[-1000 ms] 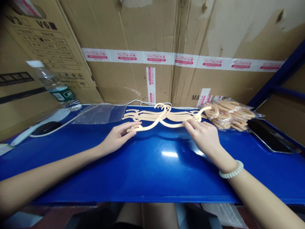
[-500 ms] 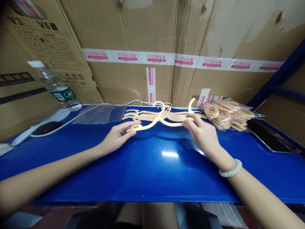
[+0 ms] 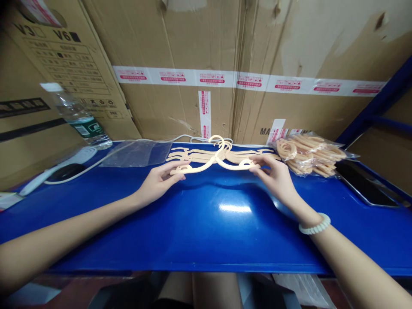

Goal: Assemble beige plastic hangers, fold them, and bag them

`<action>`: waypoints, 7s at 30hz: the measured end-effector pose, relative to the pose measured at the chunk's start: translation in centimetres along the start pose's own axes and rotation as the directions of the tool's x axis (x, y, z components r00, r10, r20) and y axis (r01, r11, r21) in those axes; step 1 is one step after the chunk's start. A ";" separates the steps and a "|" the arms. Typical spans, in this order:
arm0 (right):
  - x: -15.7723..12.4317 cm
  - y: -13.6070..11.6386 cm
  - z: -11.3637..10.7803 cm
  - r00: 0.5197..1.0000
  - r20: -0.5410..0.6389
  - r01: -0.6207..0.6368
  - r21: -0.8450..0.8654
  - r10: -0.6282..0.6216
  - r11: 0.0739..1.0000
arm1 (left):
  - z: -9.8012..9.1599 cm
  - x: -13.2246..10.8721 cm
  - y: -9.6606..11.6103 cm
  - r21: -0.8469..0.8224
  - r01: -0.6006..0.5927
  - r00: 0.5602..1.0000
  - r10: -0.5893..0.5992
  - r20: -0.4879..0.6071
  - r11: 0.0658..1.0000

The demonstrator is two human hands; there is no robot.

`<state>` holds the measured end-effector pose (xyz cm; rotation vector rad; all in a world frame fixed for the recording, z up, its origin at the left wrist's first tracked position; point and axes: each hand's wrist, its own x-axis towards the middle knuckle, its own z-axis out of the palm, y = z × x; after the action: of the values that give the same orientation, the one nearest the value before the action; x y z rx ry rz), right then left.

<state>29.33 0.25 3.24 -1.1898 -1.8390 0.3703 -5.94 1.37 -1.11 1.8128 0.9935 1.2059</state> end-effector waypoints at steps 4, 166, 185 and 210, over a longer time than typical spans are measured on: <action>0.3 0.4 0.3 0.979 0.062 -0.202 0.301 0.192 0.932 | 0.2 0.2 0.5 -0.147 0.050 0.998 -0.055 -0.029 0.988; -2.3 -2.6 3.4 0.695 0.685 0.399 -0.114 -0.219 0.910 | 1.4 -2.1 1.6 0.552 -0.460 0.877 0.258 0.406 0.695; -2.2 -2.8 3.1 0.695 0.679 0.407 -0.098 -0.239 0.908 | 1.2 -2.1 1.5 0.567 -0.491 0.863 0.279 0.421 0.662; 0.0 -0.2 0.2 0.920 0.359 0.251 -0.222 -0.160 0.942 | 0.6 -1.7 1.1 0.379 -0.368 0.917 0.263 0.301 0.849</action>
<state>29.03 0.17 3.24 -1.1424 -2.3503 0.2199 -5.59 -0.69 -0.92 2.4902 0.8874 0.9661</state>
